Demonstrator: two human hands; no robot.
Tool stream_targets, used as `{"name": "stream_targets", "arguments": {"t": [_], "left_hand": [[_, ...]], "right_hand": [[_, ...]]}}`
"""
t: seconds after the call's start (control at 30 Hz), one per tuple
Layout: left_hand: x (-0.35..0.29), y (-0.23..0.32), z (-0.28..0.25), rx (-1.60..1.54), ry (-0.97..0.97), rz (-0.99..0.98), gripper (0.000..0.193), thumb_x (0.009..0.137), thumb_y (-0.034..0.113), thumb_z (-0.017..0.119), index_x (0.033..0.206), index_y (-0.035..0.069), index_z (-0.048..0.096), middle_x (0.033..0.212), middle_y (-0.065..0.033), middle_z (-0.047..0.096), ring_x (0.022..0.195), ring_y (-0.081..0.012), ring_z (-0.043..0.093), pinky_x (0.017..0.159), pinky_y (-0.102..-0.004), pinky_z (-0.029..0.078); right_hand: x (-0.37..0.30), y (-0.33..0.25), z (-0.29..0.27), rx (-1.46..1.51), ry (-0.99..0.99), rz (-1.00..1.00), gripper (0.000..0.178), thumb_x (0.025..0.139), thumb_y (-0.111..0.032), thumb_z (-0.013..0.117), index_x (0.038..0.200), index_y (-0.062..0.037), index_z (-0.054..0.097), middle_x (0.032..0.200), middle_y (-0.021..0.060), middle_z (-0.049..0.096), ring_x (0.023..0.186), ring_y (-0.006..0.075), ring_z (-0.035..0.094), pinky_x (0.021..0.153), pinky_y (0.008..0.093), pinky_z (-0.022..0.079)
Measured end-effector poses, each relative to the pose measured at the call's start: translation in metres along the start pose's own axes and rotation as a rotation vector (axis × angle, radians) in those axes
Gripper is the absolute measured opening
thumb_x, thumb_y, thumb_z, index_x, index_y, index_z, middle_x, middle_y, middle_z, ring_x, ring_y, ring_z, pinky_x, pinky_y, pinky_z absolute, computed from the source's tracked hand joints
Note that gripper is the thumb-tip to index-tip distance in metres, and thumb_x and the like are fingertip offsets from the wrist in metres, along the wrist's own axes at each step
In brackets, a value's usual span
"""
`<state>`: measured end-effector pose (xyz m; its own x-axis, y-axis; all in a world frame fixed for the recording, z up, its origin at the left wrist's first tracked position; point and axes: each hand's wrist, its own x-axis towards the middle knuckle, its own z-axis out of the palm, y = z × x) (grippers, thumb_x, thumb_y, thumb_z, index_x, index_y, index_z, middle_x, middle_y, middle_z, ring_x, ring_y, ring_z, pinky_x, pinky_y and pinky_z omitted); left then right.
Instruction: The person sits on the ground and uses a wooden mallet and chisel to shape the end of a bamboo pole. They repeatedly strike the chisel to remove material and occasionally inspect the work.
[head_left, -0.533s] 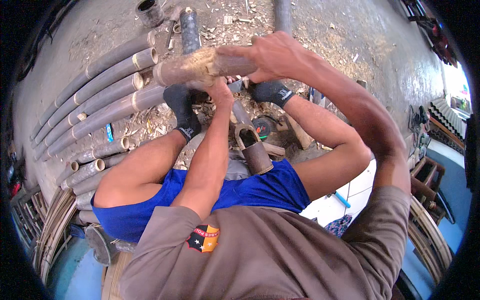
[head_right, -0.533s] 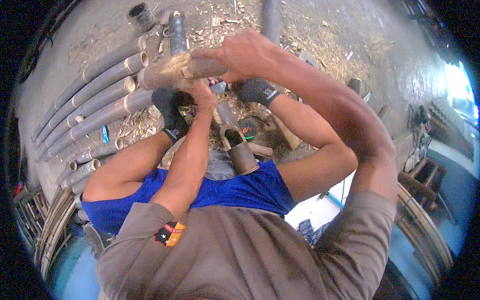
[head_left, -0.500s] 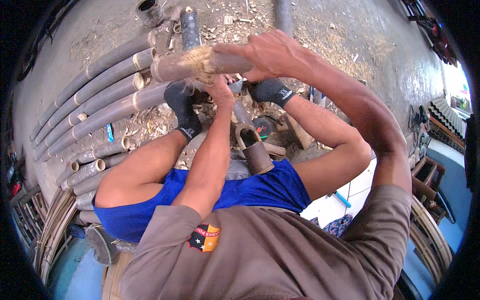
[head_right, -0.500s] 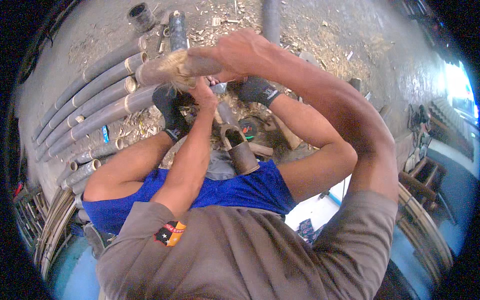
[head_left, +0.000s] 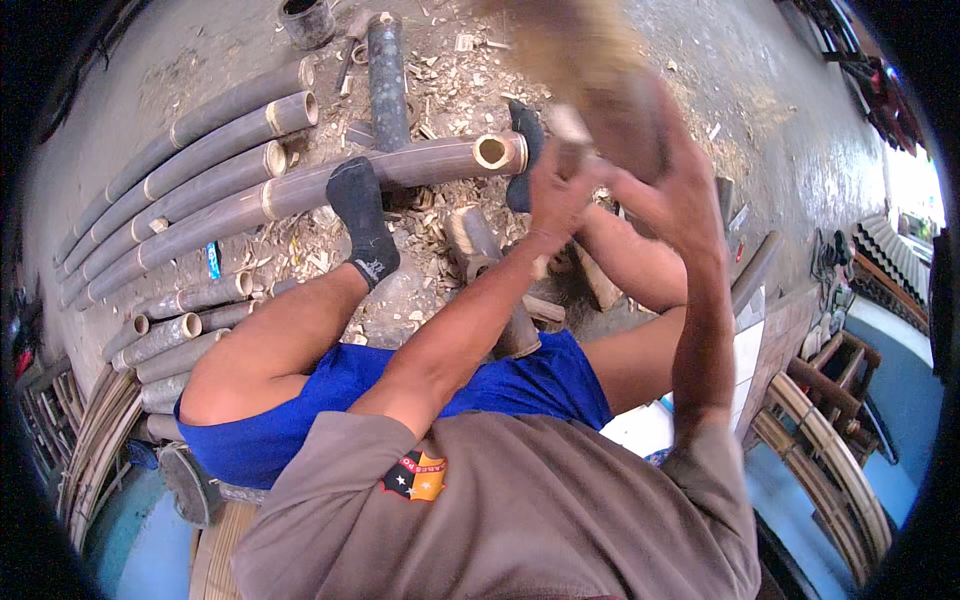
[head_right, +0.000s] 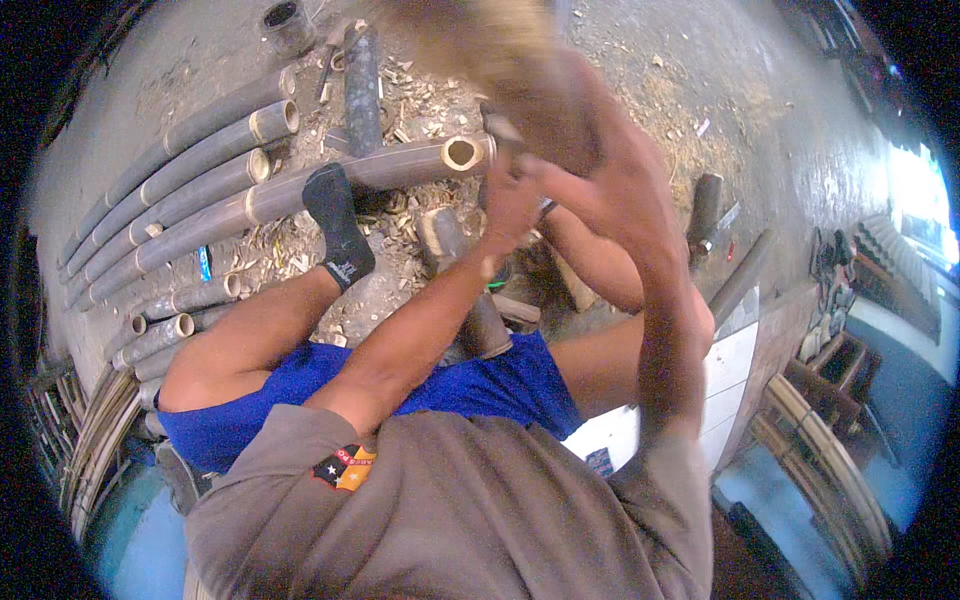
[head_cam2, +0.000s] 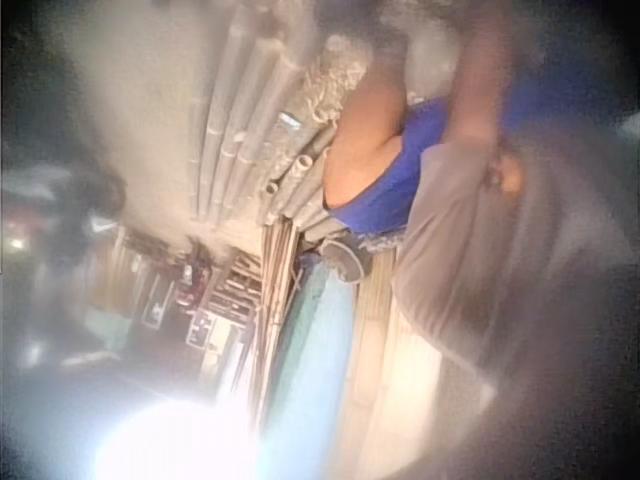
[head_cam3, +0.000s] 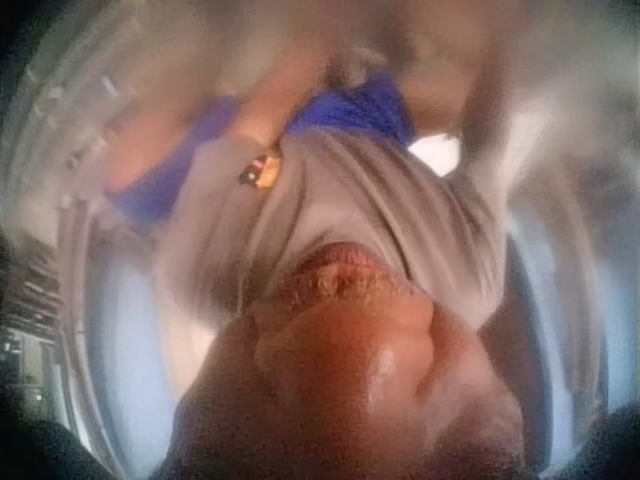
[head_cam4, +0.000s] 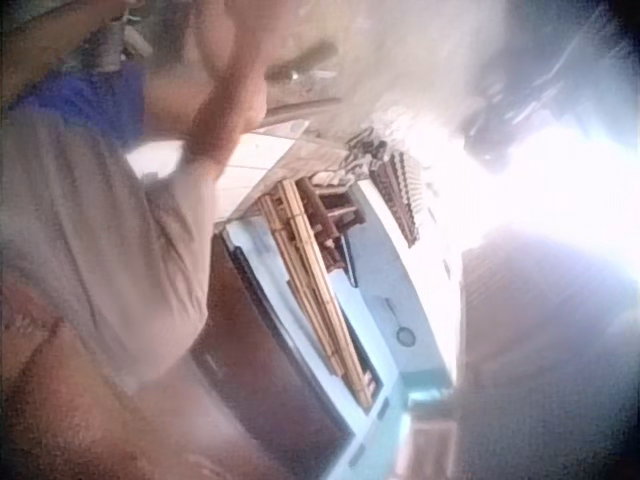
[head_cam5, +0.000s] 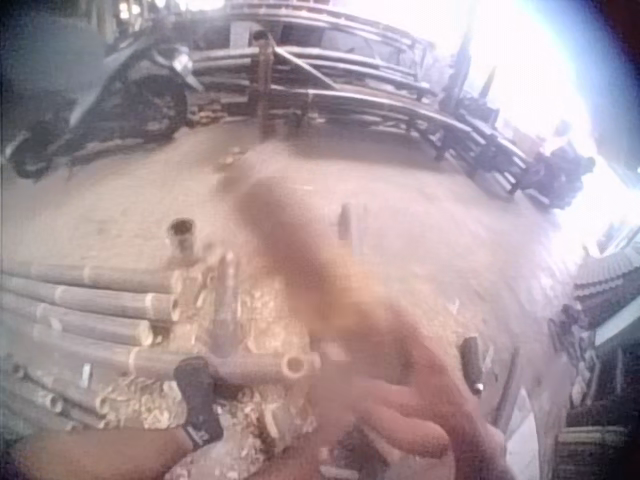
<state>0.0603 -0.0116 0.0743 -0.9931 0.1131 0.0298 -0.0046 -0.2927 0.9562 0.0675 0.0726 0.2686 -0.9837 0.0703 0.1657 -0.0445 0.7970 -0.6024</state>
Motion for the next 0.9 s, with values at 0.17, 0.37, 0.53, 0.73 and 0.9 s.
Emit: {"name": "stream_targets", "arguments": {"t": [0.17,0.37,0.53,0.73,0.9], "left_hand": [[0.004,-0.029,0.004,0.757,-0.305,0.292,0.046,0.071,0.030,0.082,0.108,0.010,0.062,0.101,-0.0121,0.063,0.081,-0.0377,0.070,0.070,-0.0490,0.057],[0.037,-0.054,-0.015,0.768,-0.383,0.373,0.046,0.067,0.033,0.085,0.099,0.012,0.060,0.096,-0.0116,0.062,0.083,-0.0374,0.069,0.068,-0.0488,0.057],[0.073,-0.069,-0.025,0.777,-0.373,0.418,0.040,0.070,0.028,0.082,0.099,0.012,0.061,0.096,-0.0109,0.062,0.088,-0.0354,0.068,0.073,-0.0462,0.057],[0.082,-0.089,-0.042,0.845,-0.469,0.327,0.033,0.072,0.026,0.079,0.096,0.012,0.062,0.096,-0.0111,0.061,0.091,-0.0336,0.066,0.077,-0.0449,0.056],[0.089,-0.077,-0.043,0.737,-0.524,0.246,0.033,0.077,0.024,0.079,0.102,0.008,0.067,0.096,-0.0151,0.067,0.092,-0.0388,0.067,0.079,-0.0449,0.054]], "right_hand": [[-0.096,0.043,-0.011,0.410,0.429,0.391,0.086,0.082,-0.030,0.075,0.152,0.0025,0.037,0.141,0.0196,0.055,0.130,0.0307,0.054,0.111,0.0427,0.041],[-0.161,0.066,0.014,0.292,0.305,0.803,0.081,0.086,-0.034,0.071,0.150,0.0037,0.040,0.137,0.0218,0.056,0.123,0.0332,0.056,0.107,0.0423,0.043],[-0.168,0.084,0.049,0.538,0.635,0.675,0.076,0.088,-0.033,0.069,0.149,0.0031,0.043,0.131,0.0189,0.060,0.120,0.0296,0.058,0.104,0.0391,0.045],[-0.146,0.095,0.097,0.589,0.155,0.800,0.064,0.093,-0.032,0.068,0.144,0.0005,0.047,0.117,0.0143,0.064,0.104,0.0260,0.062,0.094,0.0362,0.049],[-0.125,0.091,0.089,0.849,0.349,0.874,0.066,0.092,-0.030,0.070,0.146,0.0004,0.047,0.122,0.0159,0.065,0.105,0.0243,0.063,0.094,0.0368,0.051]]}}
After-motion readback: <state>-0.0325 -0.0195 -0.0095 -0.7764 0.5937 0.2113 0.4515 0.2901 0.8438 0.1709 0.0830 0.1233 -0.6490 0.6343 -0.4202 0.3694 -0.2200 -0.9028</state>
